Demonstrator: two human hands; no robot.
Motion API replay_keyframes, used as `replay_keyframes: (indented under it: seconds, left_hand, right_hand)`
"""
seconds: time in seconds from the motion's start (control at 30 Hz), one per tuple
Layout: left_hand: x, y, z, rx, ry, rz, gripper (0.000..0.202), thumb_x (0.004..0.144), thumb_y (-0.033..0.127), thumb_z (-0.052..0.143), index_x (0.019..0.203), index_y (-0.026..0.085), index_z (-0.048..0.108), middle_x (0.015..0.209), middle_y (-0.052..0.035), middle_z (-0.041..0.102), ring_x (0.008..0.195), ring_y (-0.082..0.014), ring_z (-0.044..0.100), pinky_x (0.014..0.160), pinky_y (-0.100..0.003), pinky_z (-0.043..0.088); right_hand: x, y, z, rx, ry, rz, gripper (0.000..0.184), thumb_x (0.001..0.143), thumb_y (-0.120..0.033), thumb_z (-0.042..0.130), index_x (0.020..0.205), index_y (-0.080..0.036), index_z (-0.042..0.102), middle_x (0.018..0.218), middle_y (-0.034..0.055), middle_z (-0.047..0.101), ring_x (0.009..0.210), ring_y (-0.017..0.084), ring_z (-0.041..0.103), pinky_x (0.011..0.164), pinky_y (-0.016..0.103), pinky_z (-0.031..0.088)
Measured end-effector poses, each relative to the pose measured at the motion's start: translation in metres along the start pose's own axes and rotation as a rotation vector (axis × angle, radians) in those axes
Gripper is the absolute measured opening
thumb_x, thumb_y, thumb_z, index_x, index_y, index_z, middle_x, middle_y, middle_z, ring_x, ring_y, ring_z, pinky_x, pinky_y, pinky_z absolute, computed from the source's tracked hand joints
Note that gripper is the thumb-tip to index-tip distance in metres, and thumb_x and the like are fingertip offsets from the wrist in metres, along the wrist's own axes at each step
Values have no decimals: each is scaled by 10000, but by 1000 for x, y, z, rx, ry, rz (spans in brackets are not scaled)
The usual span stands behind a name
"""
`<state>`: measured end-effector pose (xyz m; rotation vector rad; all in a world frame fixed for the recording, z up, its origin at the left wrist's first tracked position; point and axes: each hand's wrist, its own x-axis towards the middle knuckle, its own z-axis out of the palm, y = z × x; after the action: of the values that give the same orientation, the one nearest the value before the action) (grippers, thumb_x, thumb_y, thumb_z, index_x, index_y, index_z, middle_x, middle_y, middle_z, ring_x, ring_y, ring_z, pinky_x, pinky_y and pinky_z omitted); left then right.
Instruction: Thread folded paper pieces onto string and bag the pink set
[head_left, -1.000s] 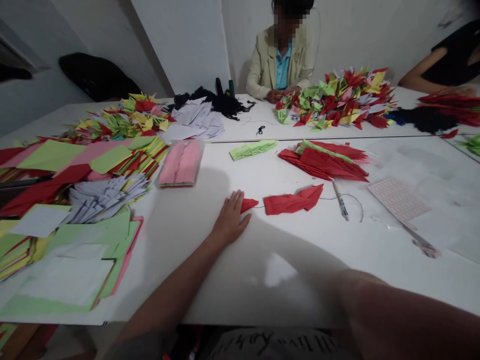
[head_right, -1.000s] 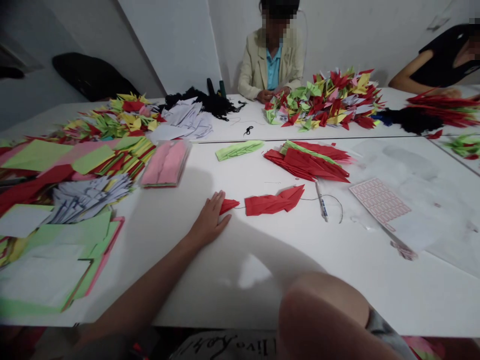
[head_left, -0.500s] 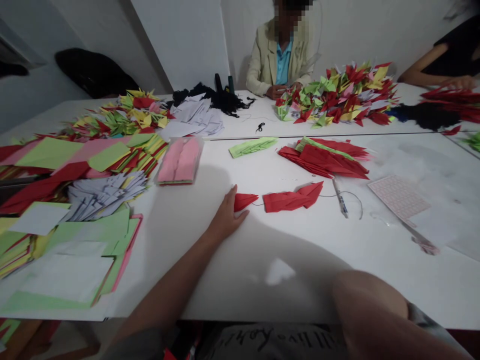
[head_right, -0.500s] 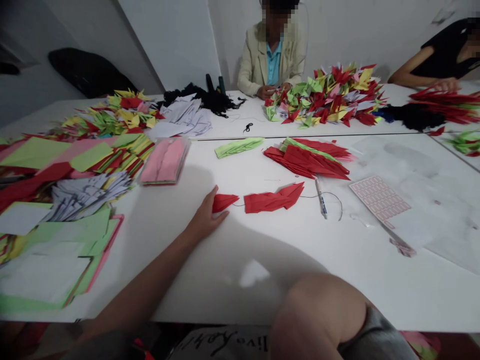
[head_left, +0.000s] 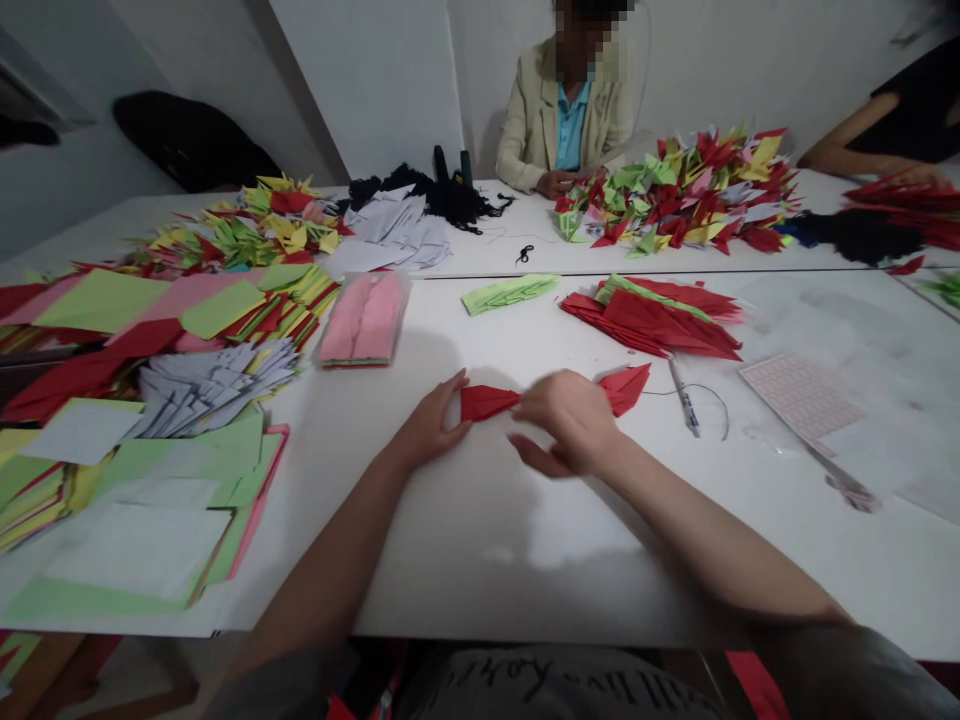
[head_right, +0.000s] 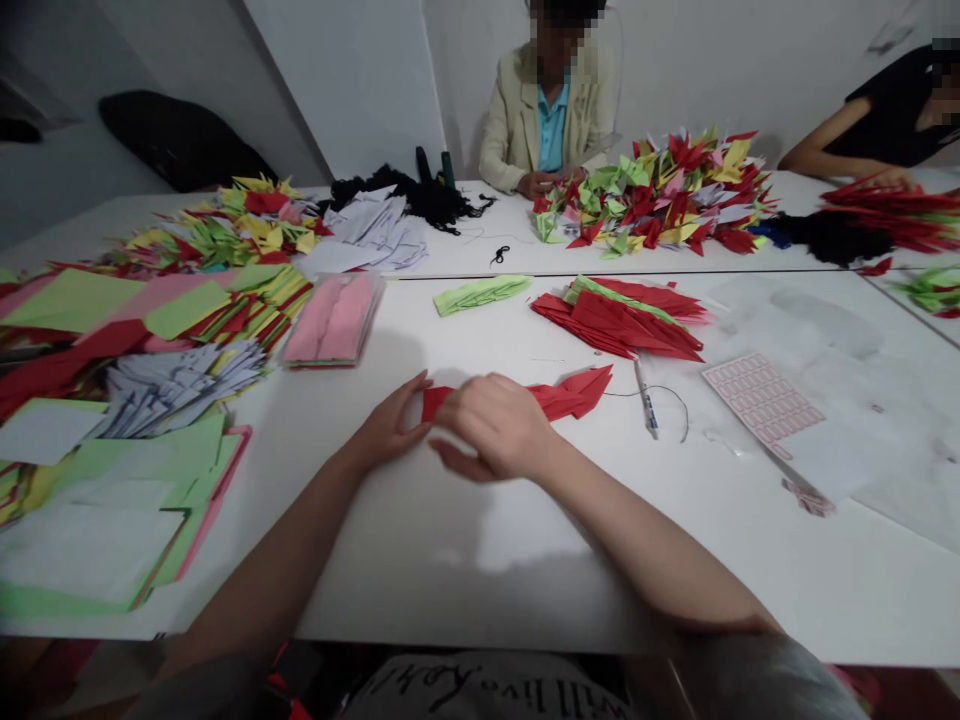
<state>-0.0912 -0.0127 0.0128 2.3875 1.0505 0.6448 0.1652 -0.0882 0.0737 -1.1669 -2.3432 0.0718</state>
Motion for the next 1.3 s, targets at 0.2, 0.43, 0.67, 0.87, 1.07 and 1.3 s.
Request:
replay_keyframes:
  seconds: [0.2, 0.43, 0.67, 0.87, 1.07, 1.3]
  left_hand:
    - [1, 7, -1, -39, 35, 22, 756, 855, 366, 642, 1500, 235, 271, 1352, -108, 543, 1243, -243, 535, 1092, -440, 416]
    - [3, 18, 1, 24, 78, 86, 693, 877, 175, 562, 1504, 254, 279, 1166, -94, 543, 1082, -209, 553, 1002, -408, 478]
    - [3, 12, 3, 65, 126, 108, 428, 862, 138, 553, 1276, 244, 568, 1052, -62, 577, 986, -185, 579, 906, -350, 518]
    - [2, 7, 2, 84, 231, 128, 429, 812, 6, 399, 1022, 231, 698, 997, -54, 624, 965, -168, 610, 882, -343, 528]
    - [2, 14, -2, 84, 247, 36, 501, 825, 17, 345, 1176, 223, 636, 1232, -50, 644, 1179, -169, 587, 1037, -392, 473]
    - [0, 32, 4, 304, -36, 51, 519, 976, 334, 402, 1476, 205, 344, 1542, -107, 382, 1453, -226, 314, 1199, -511, 199]
  right_hand:
    - [17, 22, 42, 24, -53, -89, 435, 937, -263, 506, 1356, -151, 471, 1397, 165, 528, 1289, 276, 472, 1083, 520, 354]
    - [7, 27, 71, 130, 8, 71, 488, 934, -256, 500, 1399, -157, 392, 1233, 128, 647, 1154, 231, 587, 1101, 489, 344]
    - [6, 31, 75, 14, 80, 47, 228, 954, -188, 447, 1095, -190, 625, 909, 61, 715, 897, 191, 651, 1071, 427, 367]
    - [5, 34, 75, -78, 52, 62, 295, 920, -153, 475, 1153, -185, 653, 1121, 74, 725, 1039, 224, 634, 1094, 462, 325]
    - [1, 21, 64, -68, -42, 10, 661, 804, -205, 538, 1445, -98, 418, 1500, 155, 435, 1344, 305, 448, 1170, 575, 172]
    - [-1, 11, 69, -113, -36, 106, 628, 944, -349, 445, 1487, -58, 325, 1521, 190, 387, 1353, 303, 441, 1164, 548, 220]
